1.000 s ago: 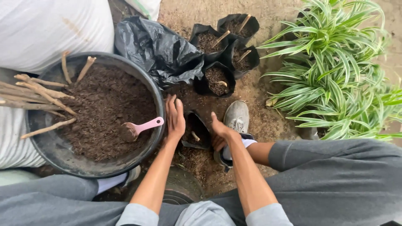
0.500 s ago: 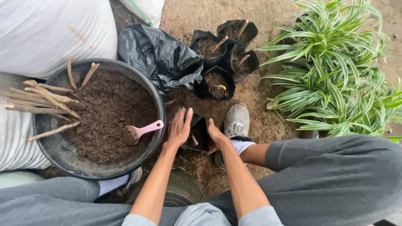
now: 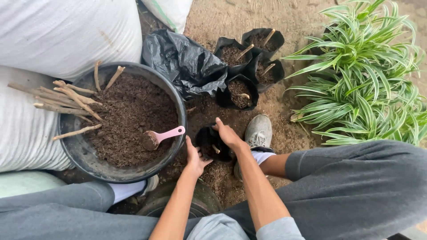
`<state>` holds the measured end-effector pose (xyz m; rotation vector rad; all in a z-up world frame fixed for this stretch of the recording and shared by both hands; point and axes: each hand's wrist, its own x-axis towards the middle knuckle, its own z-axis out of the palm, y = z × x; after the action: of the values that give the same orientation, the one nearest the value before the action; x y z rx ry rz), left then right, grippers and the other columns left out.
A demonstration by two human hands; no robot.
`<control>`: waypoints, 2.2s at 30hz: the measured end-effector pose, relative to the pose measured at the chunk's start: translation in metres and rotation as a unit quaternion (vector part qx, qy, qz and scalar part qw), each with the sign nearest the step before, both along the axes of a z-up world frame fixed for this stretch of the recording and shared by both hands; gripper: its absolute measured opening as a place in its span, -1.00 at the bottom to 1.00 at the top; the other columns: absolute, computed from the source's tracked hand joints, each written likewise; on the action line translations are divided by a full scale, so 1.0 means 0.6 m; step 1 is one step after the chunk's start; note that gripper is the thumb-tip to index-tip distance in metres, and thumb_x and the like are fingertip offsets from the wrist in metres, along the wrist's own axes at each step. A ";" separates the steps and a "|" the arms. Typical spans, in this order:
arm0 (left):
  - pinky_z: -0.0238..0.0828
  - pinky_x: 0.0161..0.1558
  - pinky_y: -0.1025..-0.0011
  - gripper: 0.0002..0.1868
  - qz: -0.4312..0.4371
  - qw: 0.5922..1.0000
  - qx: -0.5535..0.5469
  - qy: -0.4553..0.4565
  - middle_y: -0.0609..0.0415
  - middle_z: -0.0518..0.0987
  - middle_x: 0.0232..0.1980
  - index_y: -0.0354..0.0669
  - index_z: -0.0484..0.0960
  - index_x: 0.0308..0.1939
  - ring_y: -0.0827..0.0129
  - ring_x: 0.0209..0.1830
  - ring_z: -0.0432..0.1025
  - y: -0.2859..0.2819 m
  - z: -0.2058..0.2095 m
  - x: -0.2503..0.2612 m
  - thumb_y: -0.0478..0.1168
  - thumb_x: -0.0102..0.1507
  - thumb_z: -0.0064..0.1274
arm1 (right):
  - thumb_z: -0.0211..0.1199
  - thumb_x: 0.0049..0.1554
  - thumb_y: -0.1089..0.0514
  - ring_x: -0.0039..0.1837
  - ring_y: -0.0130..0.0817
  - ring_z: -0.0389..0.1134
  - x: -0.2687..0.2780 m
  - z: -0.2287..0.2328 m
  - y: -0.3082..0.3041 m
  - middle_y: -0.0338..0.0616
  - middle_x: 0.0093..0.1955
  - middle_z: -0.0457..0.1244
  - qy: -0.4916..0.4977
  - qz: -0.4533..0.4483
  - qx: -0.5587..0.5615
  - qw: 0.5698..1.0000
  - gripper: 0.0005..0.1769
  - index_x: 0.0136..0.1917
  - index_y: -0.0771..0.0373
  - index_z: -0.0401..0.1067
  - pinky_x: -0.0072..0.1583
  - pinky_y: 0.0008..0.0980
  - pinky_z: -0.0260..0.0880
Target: The person scoops soil from a large bucket using a pink plastic spoon and pours it into small black plastic bags. They then insert small wooden sticks into the soil within the bags and continue to add more soil to fill them.
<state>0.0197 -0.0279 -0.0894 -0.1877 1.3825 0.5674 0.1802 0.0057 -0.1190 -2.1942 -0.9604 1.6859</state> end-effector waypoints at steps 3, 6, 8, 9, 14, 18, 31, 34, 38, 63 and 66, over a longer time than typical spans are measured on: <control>-0.09 0.51 -0.28 0.34 -0.002 0.999 -0.002 -0.041 -0.39 -0.10 0.60 -0.24 -0.24 0.64 -0.28 0.62 -0.10 0.001 -0.038 -0.009 0.69 0.14 -0.32 | -0.46 0.28 -0.47 0.58 0.23 0.09 -0.004 0.027 0.000 0.40 0.45 0.18 -0.046 -0.020 0.015 0.999 0.07 0.43 0.51 0.34 0.55 0.19 -0.03; -0.13 0.52 -0.24 0.36 -0.005 0.998 -0.006 -0.062 -0.37 -0.15 0.62 -0.21 -0.30 0.65 -0.26 0.64 -0.15 -0.001 -0.040 -0.012 0.70 0.13 -0.32 | -0.45 0.27 -0.61 0.67 0.18 -0.11 -0.007 0.024 0.003 0.18 0.59 0.07 0.051 0.049 -0.022 0.997 0.11 0.59 0.33 0.18 0.62 0.15 -0.20; -0.04 0.49 -0.28 0.34 -0.010 0.998 -0.002 -0.062 -0.40 0.04 0.53 -0.25 -0.15 0.61 -0.36 0.56 0.03 -0.002 -0.061 -0.013 0.73 0.12 -0.33 | -0.43 0.29 -0.50 0.60 0.22 0.04 -0.001 0.059 0.016 0.37 0.51 0.13 -0.067 0.009 0.020 0.998 0.06 0.53 0.46 0.22 0.57 0.16 -0.06; -0.04 0.49 -0.28 0.34 -0.007 0.998 0.000 -0.061 -0.40 0.04 0.53 -0.25 -0.15 0.61 -0.36 0.56 0.03 0.002 -0.055 -0.013 0.73 0.12 -0.33 | -0.43 0.29 -0.50 0.60 0.22 0.04 -0.012 0.074 0.018 0.37 0.51 0.13 -0.066 0.012 0.022 0.997 0.06 0.53 0.46 0.22 0.57 0.16 -0.06; -0.04 0.48 -0.29 0.35 -0.028 0.998 -0.004 -0.049 -0.42 0.02 0.55 -0.28 -0.13 0.61 -0.39 0.56 0.01 -0.001 -0.037 -0.013 0.73 0.12 -0.34 | -0.46 0.26 -0.54 0.53 0.23 0.15 -0.027 0.068 0.040 0.38 0.40 0.23 -0.093 0.090 0.020 0.991 0.10 0.41 0.44 0.37 0.52 0.16 0.06; -0.04 0.45 -0.33 0.37 -0.045 0.998 0.000 -0.037 -0.43 0.06 0.54 -0.28 -0.13 0.61 -0.39 0.56 0.01 0.000 -0.012 -0.012 0.76 0.12 -0.37 | -0.52 0.19 -0.60 0.55 0.24 0.13 -0.031 -0.004 0.056 0.46 0.42 0.20 -0.073 0.224 -0.031 0.971 0.23 0.36 0.55 0.37 0.55 0.14 0.03; 0.07 0.40 -0.34 0.17 -0.023 0.999 -0.003 -0.022 -0.43 -0.05 0.57 -0.31 -0.11 0.61 -0.38 0.57 -0.03 -0.026 -0.107 -0.024 0.57 0.28 -0.33 | -0.14 0.18 -0.26 0.34 0.26 0.34 -0.007 -0.083 0.108 0.39 0.18 0.36 -0.156 0.379 0.026 0.912 -0.23 0.08 0.48 0.55 0.33 0.12 0.35; -0.28 0.36 -0.45 0.14 -0.214 0.970 0.020 0.113 -0.19 -0.03 0.64 -0.09 -0.03 0.62 -0.26 0.61 -0.08 -0.021 -0.199 -0.028 0.65 0.25 -0.57 | -0.09 0.18 -0.26 0.30 0.27 0.35 0.015 -0.072 0.125 0.39 0.14 0.36 -0.155 0.253 0.064 0.953 -0.25 0.10 0.47 0.54 0.28 0.16 0.36; 0.39 0.25 0.08 -0.53 -0.364 0.690 0.433 0.452 -0.21 0.55 0.17 -0.28 0.46 0.33 0.01 0.23 0.46 -0.022 -0.212 -0.016 -0.04 0.55 -0.37 | -0.09 0.13 -0.36 0.34 0.24 0.33 0.121 -0.224 0.085 0.44 0.17 0.34 -0.193 0.094 0.024 0.976 -0.12 0.12 0.53 0.54 0.32 0.18 0.31; 0.20 0.43 -0.04 -0.22 -0.366 0.818 0.368 0.250 -0.31 0.50 0.32 -0.30 0.46 0.36 -0.12 0.39 0.34 0.025 -0.002 -0.014 0.31 0.48 -0.45 | -0.45 0.28 -0.41 0.69 0.02 -0.14 -0.025 0.285 0.028 0.26 0.65 -0.06 -0.041 0.067 -0.205 0.976 0.01 0.59 0.48 0.04 0.64 0.04 -0.20; 0.22 0.41 0.00 -0.31 -0.330 0.816 0.377 0.287 -0.32 0.57 0.21 -0.30 0.54 0.23 -0.13 0.31 0.41 0.014 0.020 0.001 0.23 0.49 -0.41 | -0.36 0.38 -0.02 -0.30 0.11 0.46 0.049 0.171 0.081 0.35 -0.25 0.41 -0.140 0.185 -0.229 0.945 -0.19 -0.20 0.73 0.47 -0.17 -0.14 0.58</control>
<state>0.0205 -0.0193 -0.0773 1.1607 1.5577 0.5502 0.2094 0.0542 -0.0165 -2.7528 -1.2143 1.9558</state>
